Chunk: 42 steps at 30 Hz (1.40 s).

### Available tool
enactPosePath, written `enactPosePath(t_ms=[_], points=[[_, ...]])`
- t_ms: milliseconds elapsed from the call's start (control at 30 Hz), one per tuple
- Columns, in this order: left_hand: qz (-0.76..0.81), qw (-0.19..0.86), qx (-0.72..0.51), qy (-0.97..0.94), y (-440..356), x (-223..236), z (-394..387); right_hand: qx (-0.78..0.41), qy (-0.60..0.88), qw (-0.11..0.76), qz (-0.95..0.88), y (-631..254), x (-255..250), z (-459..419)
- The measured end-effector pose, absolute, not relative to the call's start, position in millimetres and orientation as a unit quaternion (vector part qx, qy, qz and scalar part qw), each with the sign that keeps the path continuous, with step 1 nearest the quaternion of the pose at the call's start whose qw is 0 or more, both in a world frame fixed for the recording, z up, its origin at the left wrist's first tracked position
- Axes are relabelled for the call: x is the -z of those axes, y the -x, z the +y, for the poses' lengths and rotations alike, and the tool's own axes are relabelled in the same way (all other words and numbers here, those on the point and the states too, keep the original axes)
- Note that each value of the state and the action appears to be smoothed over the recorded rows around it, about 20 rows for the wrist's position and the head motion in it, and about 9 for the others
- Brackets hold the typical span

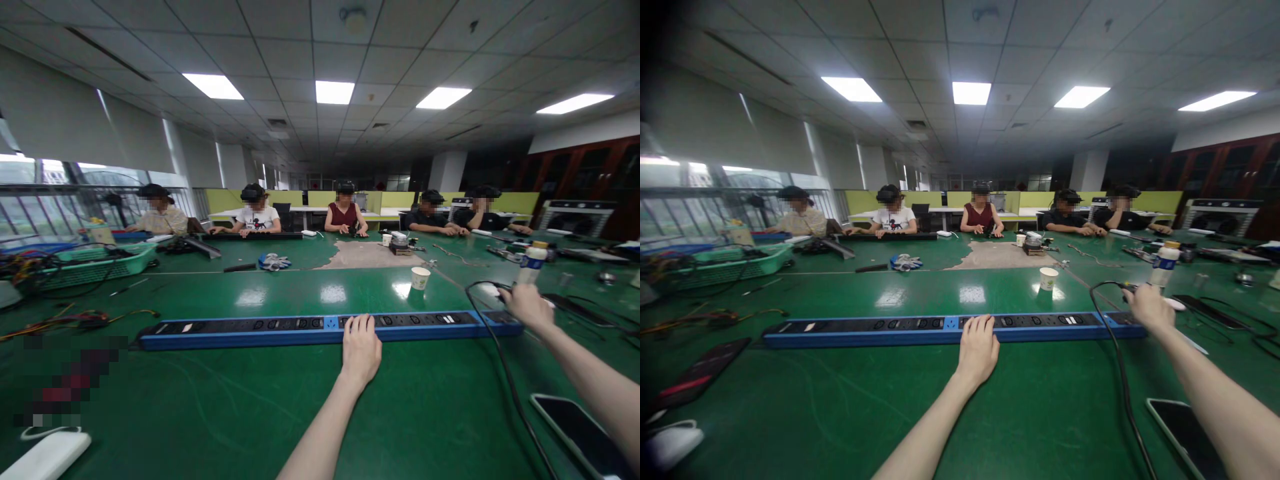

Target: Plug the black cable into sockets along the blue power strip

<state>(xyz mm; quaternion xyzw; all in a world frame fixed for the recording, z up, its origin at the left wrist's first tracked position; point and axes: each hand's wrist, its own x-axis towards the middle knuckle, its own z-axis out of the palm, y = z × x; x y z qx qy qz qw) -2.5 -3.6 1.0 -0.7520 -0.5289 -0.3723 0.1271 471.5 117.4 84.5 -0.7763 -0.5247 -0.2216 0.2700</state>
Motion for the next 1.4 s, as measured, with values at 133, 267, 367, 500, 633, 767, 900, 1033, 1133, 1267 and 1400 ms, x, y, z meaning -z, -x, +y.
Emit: enactPosePath(t_ms=[133, 267, 367, 500, 633, 767, 900, 1033, 1133, 1267, 1400], points=[[-0.53, 0.103, 0.396, 0.742, 3, -5, -5, 0.202, 0.72, 0.244, -0.617, -430, -119, 111], [-0.519, 0.077, 0.465, 0.713, 6, -42, -13, 0.191, 0.59, 0.308, -0.722, -347, -142, 86], [-0.498, 0.095, 0.506, 0.697, 14, -89, -25, 0.161, 0.5, 0.325, -0.786, -276, -150, 58], [-0.466, 0.106, 0.456, 0.751, 36, -131, -40, 0.105, 0.385, 0.363, -0.842, -198, -153, 21], [-0.459, 0.06, 0.392, 0.795, 67, -132, -56, 0.034, 0.326, 0.371, -0.869, -148, -149, -9], [-0.47, -0.009, 0.377, 0.798, 104, -126, -71, -0.046, 0.323, 0.368, -0.871, -124, -140, -23], [-0.502, -0.069, 0.357, 0.785, 157, -133, -77, -0.03, 0.373, 0.35, -0.859, -141, -117, -3], [-0.621, -0.12, 0.366, 0.683, 231, -141, -71, 0.034, 0.48, 0.354, -0.802, -197, -65, 39], [-0.692, -0.15, 0.433, 0.558, 296, -137, -62, 0.076, 0.542, 0.343, -0.763, -238, -21, 60], [-0.794, -0.041, 0.387, 0.466, 377, -118, -56, 0.116, 0.553, 0.33, -0.756, -259, 9, 69], [-0.841, 0.083, 0.279, 0.456, 422, -93, -57, 0.13, 0.557, 0.327, -0.752, -256, 11, 69]])
